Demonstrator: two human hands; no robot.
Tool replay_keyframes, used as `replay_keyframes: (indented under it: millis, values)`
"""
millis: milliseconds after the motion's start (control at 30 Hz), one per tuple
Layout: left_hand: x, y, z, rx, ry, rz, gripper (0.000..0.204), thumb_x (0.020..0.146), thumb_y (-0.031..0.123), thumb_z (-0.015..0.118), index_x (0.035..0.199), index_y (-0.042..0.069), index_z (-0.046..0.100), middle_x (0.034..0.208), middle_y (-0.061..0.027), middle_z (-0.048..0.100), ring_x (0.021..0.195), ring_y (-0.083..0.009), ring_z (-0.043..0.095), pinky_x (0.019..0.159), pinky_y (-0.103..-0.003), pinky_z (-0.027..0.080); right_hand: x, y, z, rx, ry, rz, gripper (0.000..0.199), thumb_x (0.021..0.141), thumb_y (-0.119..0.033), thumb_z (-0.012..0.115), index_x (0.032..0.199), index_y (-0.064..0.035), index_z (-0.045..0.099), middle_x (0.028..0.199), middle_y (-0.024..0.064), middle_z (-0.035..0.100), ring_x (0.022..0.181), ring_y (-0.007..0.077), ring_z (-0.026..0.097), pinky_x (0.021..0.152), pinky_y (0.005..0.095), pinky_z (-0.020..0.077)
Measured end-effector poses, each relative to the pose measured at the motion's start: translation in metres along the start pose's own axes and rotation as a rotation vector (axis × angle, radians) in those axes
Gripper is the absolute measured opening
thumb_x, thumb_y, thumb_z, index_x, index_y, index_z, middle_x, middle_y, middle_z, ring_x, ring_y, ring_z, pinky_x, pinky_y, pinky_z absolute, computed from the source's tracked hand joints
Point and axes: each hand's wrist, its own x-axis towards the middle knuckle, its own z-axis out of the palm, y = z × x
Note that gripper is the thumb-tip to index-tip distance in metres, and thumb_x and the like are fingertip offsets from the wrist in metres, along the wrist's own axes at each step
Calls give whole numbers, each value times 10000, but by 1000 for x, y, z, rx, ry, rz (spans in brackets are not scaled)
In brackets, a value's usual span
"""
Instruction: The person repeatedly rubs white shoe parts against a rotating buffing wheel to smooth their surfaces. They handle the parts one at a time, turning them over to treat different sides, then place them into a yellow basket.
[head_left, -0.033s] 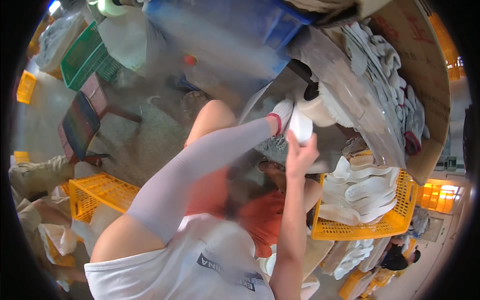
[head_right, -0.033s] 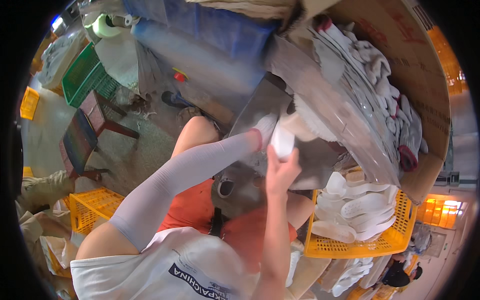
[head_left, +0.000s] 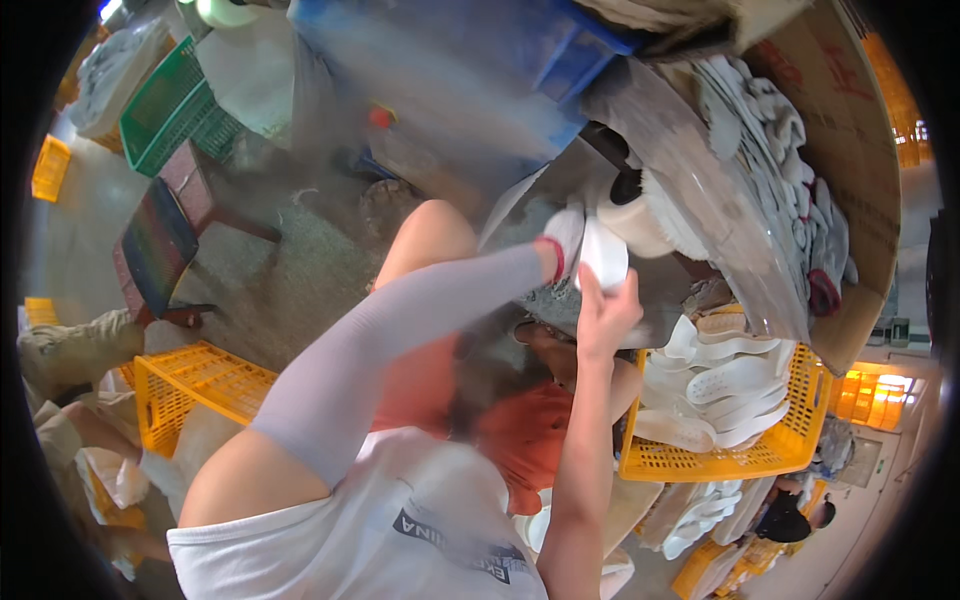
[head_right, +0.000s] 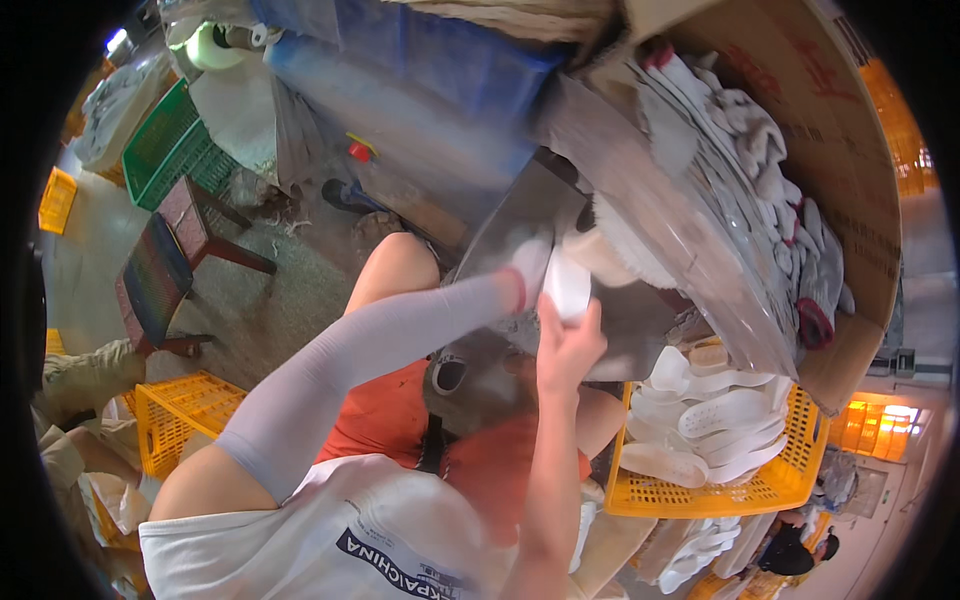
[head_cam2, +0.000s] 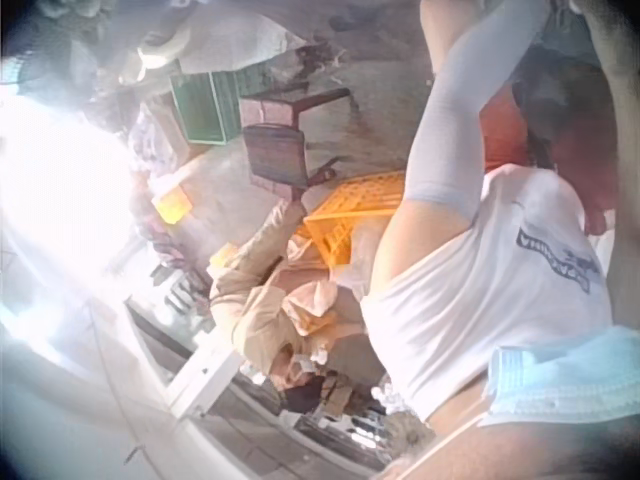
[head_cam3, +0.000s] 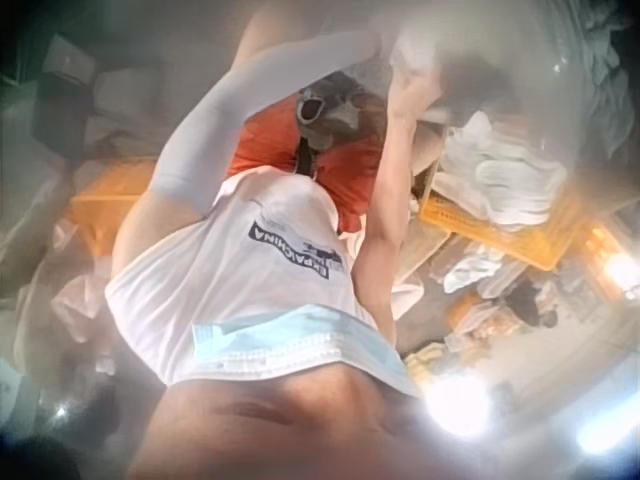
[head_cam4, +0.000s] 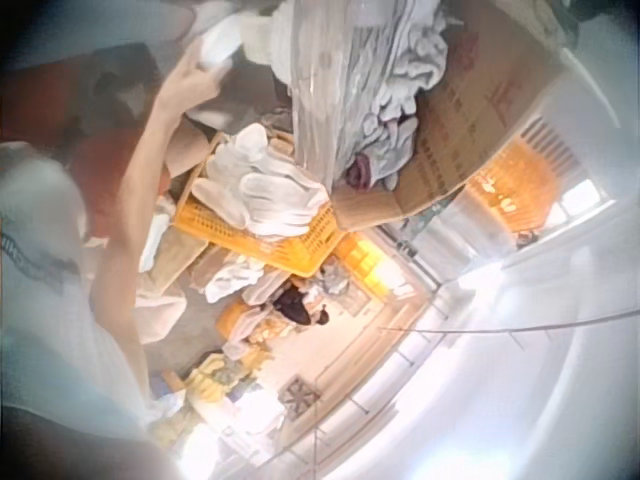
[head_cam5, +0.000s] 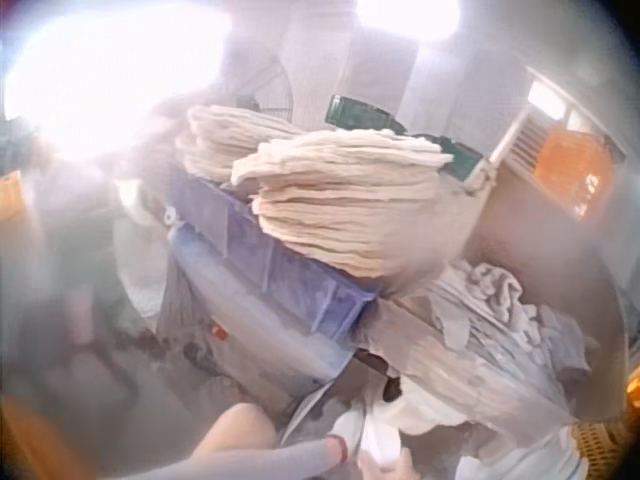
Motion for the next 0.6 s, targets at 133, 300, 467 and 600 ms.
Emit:
replay_keyframes:
  millis: [133,300,467,600]
  values:
    - [-37,5,24,-565,71,-222,619,1097,534,293,1279,45,626,1156,-168,717,1064,-349,663,954,-473,496,-38,-6,-14,-331,56,-283,436,830,-277,881,1009,28,626,912,166,746,760,307,710,680,418,544]
    - [-18,-11,18,95,-166,-13,512,1072,458,395,1122,57,708,1112,-199,705,977,-368,654,902,-464,521,-23,3,-5,-233,34,-67,389,895,-282,821,1050,-3,599,796,187,710,680,353,692,629,448,535]
    - [7,-13,16,-158,310,4,672,1077,553,366,1106,-36,690,1040,-229,728,966,-354,679,838,-461,520,-6,29,13,-60,100,-416,340,904,-174,808,1062,36,591,1022,238,731,921,328,746,774,426,565]
    - [8,-11,23,-463,191,-233,641,1065,537,424,1026,-31,718,932,-185,742,881,-313,683,811,-410,502,20,66,22,-289,88,-105,389,922,-280,786,1112,22,632,910,251,727,844,442,718,752,467,566]
